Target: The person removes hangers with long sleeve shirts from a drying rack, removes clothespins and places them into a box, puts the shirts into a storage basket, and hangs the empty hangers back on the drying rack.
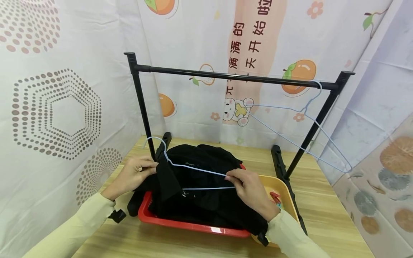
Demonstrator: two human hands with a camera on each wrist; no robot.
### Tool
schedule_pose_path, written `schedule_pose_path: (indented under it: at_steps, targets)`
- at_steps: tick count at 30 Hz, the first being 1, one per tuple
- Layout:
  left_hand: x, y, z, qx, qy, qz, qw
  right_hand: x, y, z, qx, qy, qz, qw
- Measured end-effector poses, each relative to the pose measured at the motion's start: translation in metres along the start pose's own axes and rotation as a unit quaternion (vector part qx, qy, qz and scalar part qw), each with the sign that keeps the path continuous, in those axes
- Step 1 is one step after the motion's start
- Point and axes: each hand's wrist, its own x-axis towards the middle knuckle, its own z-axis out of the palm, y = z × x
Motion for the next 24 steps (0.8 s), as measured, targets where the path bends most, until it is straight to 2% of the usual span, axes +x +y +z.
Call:
schedule_pose_path:
  at_steps: [7, 12, 17, 24]
  targets:
    - [-0.004, 0.001, -0.001, -0.019, -0.001, -0.016, 0.9997, -0.006, 0.004, -0.010, -0.020, 0.023, 0.009, 0.9995]
    - [-0.007, -0.002, -0.002, -0.017, -0.004, -0.019, 0.9997, -0.011, 0.009, -0.018, -0.037, 0.030, 0.018, 0.9987]
    - [-0.012, -0.004, -0.004, -0.007, -0.005, -0.020, 0.9998, -0.017, 0.012, -0.026, -0.055, 0.034, 0.027, 0.9976]
    - [-0.018, -0.009, -0.006, 0.021, 0.008, -0.017, 0.9996, -0.020, 0.016, -0.033, -0.053, 0.062, 0.008, 0.9966]
